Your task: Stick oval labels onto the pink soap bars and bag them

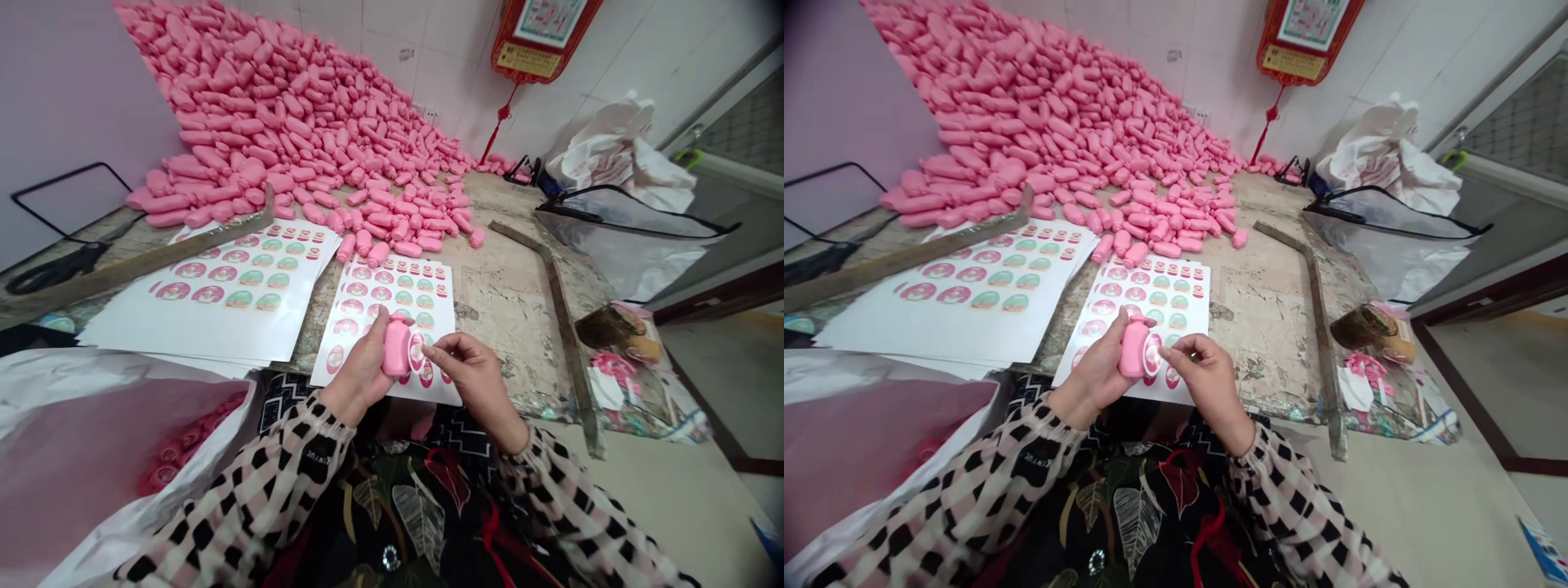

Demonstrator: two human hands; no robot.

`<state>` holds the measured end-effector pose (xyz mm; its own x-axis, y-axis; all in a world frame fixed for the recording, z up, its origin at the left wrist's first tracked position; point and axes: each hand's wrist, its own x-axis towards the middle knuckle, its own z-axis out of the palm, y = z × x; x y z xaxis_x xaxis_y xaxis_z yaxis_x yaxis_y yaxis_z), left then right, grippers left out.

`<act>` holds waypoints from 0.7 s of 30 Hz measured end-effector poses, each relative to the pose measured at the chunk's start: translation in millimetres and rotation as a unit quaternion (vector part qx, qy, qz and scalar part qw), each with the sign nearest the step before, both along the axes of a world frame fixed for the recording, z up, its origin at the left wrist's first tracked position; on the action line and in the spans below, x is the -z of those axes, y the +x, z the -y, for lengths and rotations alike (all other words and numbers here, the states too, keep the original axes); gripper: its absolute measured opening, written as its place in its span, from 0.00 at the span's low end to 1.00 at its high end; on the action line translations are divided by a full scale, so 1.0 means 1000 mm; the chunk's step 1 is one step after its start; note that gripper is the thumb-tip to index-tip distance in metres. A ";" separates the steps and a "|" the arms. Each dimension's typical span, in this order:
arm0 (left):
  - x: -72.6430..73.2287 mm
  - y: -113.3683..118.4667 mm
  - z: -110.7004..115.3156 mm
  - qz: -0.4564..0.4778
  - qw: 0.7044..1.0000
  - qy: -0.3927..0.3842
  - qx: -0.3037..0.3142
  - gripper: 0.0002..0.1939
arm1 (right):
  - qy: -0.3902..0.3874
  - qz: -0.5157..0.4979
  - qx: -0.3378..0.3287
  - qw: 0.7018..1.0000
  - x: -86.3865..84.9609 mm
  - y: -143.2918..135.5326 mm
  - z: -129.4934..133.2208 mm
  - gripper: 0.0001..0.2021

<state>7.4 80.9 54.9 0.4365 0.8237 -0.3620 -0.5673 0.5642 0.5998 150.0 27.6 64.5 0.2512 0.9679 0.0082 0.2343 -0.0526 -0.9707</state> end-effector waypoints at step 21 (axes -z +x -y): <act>0.003 0.005 0.016 0.001 0.998 0.058 -0.039 0.27 | 0.023 0.097 -0.018 0.995 0.006 -0.016 0.003 0.13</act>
